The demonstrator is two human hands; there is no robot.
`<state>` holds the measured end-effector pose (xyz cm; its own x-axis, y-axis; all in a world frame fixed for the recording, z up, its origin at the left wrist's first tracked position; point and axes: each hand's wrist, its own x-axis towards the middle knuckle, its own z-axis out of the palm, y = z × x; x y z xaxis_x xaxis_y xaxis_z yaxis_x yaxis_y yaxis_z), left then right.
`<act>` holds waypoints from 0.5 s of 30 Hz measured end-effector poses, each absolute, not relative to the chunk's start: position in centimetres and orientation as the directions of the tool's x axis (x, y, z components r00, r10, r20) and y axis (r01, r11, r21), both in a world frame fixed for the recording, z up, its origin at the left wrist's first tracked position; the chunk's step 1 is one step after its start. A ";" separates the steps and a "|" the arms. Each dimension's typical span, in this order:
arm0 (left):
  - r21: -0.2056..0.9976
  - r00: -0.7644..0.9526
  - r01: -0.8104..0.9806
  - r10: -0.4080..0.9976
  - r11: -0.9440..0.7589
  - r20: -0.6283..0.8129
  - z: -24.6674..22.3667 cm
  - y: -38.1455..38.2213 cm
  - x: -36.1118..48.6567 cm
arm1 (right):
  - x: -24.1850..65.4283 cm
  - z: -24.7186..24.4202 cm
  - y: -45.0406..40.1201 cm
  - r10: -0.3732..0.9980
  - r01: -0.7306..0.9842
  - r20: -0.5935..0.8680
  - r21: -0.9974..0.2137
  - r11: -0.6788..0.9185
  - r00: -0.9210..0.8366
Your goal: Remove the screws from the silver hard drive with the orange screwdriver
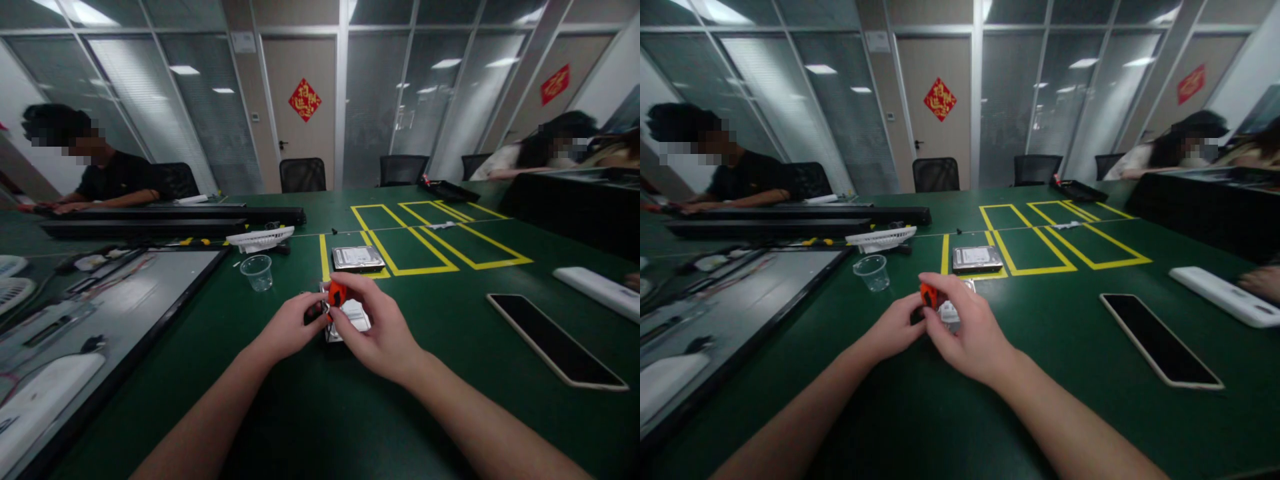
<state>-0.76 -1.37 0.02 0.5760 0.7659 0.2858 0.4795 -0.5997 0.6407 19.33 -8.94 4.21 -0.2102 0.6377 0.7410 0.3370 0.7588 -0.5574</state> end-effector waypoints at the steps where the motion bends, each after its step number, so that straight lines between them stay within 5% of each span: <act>1: 0.634 0.576 0.486 0.766 -0.602 0.285 0.0 -1.4 -0.8 | 19.3 4.1 -9.0 0.649 0.328 0.730 -0.573 0.751 -0.212; 15: 0.635 0.580 0.469 0.756 -0.614 0.303 -0.4 -1.2 -0.9 | 19.3 4.9 -8.8 0.572 0.352 0.797 -0.487 0.799 -0.194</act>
